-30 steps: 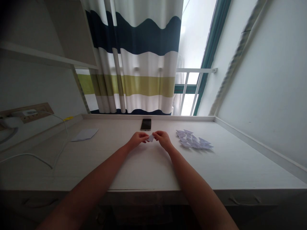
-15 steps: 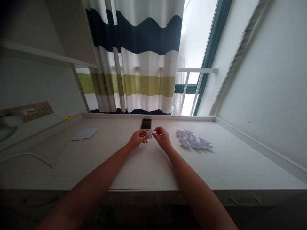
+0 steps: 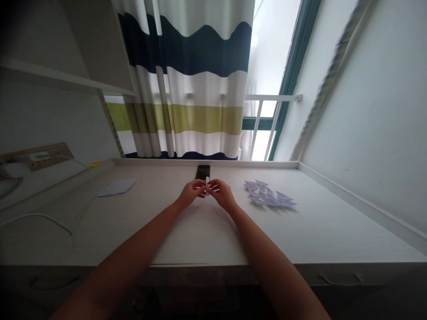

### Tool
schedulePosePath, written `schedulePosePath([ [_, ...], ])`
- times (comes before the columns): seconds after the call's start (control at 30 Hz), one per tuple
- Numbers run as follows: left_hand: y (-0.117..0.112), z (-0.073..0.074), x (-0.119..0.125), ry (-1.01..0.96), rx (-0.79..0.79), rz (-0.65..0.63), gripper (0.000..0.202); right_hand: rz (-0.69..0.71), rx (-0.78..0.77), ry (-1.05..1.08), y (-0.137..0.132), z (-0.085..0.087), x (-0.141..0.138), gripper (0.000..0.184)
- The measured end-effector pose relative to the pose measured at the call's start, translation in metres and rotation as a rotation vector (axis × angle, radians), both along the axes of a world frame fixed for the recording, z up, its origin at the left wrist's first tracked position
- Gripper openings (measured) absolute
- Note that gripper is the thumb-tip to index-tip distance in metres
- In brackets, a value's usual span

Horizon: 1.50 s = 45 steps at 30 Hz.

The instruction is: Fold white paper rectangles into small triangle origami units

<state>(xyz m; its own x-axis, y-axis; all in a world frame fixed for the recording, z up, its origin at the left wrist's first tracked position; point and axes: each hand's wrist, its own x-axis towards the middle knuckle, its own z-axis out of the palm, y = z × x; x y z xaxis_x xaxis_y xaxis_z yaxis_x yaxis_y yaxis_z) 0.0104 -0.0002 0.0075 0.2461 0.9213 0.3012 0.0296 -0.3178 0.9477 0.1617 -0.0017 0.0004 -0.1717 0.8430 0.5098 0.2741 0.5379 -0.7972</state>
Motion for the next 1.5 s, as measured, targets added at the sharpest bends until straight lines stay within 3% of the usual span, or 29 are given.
schedulePosePath([
  [0.4, 0.005, -0.004, 0.0, -0.03, -0.031, -0.028, 0.027, 0.045, -0.077, 0.051, -0.002, 0.001, 0.001, 0.038],
  [0.7, 0.004, -0.005, 0.0, 0.027, 0.026, -0.026, 0.032, 0.081, -0.126, 0.071, 0.001, -0.003, 0.001, 0.035],
  [1.1, 0.003, -0.006, 0.001, 0.027, 0.0, -0.035, 0.032, 0.013, -0.129, 0.046, 0.005, -0.006, 0.001, 0.026],
  [1.5, 0.0, -0.006, 0.011, -0.03, -0.073, -0.078, 0.04, -0.273, 0.001, -0.116, -0.002, -0.004, -0.007, 0.01],
])
